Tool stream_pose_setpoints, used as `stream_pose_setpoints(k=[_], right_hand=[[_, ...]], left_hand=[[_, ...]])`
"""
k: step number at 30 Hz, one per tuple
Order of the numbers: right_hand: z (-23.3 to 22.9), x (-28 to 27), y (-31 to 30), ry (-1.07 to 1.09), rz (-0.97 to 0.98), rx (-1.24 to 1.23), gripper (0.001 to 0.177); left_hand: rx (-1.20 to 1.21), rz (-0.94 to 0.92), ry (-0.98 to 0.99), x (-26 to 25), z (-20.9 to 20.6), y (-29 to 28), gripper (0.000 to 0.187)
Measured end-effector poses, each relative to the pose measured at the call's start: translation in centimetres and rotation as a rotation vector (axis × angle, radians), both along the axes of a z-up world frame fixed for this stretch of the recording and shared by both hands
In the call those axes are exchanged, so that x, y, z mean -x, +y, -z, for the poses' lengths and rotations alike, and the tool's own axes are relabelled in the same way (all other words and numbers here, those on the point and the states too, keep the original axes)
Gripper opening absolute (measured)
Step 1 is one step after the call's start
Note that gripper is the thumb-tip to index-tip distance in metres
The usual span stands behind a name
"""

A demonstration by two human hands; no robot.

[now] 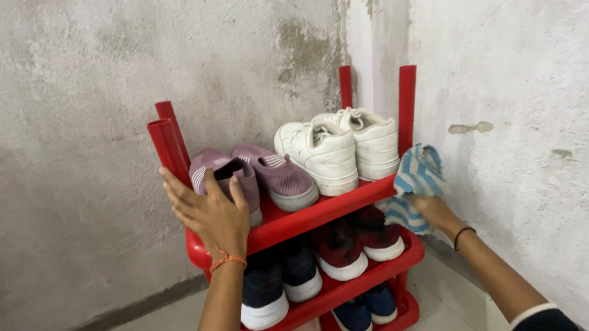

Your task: The person wipes a red plastic shoe rack with a cloth, then places several pairs of shoes onto the shelves. The person continues to wipe the rack after the shoes are arranged.

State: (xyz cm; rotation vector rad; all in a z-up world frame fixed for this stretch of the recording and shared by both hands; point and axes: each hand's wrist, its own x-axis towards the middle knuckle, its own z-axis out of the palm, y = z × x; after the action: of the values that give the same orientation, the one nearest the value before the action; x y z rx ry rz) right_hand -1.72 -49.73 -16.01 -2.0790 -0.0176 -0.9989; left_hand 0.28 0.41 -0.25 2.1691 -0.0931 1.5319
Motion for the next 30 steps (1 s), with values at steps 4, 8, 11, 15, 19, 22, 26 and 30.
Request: stream_pose_setpoints(k=[4,8,11,15,19,22,26,30], right_hand=[[-4.6,-4.0,-2.9,-0.026,-0.330,-0.549,0.054],[-12.8,-8.4,-4.1,-0.149,-0.203,-0.331,0.044],[-18.5,-11.1,-4.3,-0.228,-0.049,-0.165,0.042],[-20.2,-11.5,-2.5,-0.081,0.158,-0.100,0.040],[-15.5,-8.6,-0.6,-0.188,0.103,0.070,0.040],[-12.5,-6.5,-0.6,0.076,0.201,0.180,0.047],[-11.4,-5.7,-2.3,0.297,0.262,0.280,0.053],[-10.6,-4.8,-4.2,0.416,0.190,0.394,0.047]], left_hand=[[-0.025,-0.028,0.007,0.1,0.1,0.0,0.050],[-0.048,-0.048,0.017,0.2,0.2,0.0,0.048],[-0.044,-0.036,0.032,0.2,0.3,-0.1,0.048],[-0.074,-0.083,0.036,0.1,0.1,0.0,0.050],[-0.066,-0.070,0.033,0.1,0.1,0.0,0.050],[-0.044,-0.049,0.047,0.2,0.1,0.0,0.048],[-0.017,-0.014,-0.003,0.4,0.2,0.1,0.046],[-0.018,-0.013,0.015,0.7,0.0,0.0,0.045]])
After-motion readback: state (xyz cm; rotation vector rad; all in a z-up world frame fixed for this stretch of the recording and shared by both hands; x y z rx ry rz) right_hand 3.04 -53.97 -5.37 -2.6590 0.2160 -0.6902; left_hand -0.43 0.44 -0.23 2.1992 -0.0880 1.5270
